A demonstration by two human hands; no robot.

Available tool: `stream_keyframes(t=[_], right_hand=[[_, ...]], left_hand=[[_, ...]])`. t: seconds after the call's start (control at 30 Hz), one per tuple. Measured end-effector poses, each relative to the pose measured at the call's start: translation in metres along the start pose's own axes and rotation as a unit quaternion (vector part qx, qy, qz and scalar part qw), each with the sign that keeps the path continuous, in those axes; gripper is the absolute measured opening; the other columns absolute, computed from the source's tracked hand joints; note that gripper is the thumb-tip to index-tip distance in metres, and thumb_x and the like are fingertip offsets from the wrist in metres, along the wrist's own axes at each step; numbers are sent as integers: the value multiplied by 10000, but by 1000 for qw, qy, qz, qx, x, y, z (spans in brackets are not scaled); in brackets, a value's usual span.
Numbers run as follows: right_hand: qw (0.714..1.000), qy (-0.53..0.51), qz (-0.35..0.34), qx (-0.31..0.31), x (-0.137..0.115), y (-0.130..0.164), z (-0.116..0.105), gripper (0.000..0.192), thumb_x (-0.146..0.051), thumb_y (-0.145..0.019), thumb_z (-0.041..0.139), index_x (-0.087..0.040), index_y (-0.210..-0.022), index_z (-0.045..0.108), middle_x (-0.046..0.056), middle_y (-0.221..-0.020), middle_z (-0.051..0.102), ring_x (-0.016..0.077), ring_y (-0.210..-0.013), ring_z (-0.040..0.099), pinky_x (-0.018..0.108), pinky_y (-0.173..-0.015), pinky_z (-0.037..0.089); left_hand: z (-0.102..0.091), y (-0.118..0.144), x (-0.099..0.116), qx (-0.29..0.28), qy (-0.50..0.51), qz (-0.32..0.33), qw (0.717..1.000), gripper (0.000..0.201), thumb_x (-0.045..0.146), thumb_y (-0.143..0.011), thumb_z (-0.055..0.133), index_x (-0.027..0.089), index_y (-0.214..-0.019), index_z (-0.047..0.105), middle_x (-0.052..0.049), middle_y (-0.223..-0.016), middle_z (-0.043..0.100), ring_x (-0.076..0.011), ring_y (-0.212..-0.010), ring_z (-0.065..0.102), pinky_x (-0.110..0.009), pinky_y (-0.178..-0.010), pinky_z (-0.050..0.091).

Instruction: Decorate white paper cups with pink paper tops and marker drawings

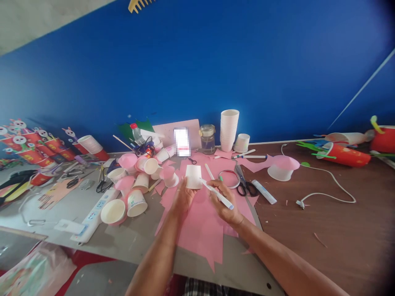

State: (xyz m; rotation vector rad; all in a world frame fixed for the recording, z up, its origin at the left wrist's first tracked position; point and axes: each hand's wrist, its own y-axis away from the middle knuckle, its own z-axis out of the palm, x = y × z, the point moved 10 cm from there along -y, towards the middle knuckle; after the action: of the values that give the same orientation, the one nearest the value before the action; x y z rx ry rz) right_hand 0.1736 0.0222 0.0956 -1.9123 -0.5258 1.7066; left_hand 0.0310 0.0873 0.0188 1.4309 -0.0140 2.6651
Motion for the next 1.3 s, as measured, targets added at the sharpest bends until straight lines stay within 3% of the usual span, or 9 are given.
stream_keyframes(t=[0.4,0.63,0.93,1.3], right_hand=[[1000,7,19,16,4,-3,-6,186,-367,-911,526,-219,-923,638,48,-825,682,172,-703,621,293,-627,494],[999,28,32,30,6,-4,-10,183,-356,-914,512,-206,-885,613,22,-732,633,125,-548,504,257,-514,418],[999,26,37,11,7,-4,-7,177,-335,-908,507,-198,-895,619,27,-731,633,132,-561,529,266,-539,433],[999,12,35,-2,9,-2,-4,128,-279,-875,519,-199,-848,615,27,-723,645,140,-587,556,260,-525,433]], left_hand=[[-5,0,-1,15,26,-3,1000,380,528,-878,537,178,-975,647,-79,-935,690,-264,-949,630,-381,-803,493],[-10,0,-1,49,48,-15,998,374,530,-880,539,175,-930,646,-73,-863,690,-234,-819,638,-389,-768,510],[-5,2,0,38,61,-24,997,382,498,-928,476,168,-910,666,-53,-825,693,-196,-757,638,-375,-786,507],[-6,-1,1,22,113,-16,993,420,523,-860,583,125,-969,659,-68,-777,715,-180,-691,677,-327,-695,569]])
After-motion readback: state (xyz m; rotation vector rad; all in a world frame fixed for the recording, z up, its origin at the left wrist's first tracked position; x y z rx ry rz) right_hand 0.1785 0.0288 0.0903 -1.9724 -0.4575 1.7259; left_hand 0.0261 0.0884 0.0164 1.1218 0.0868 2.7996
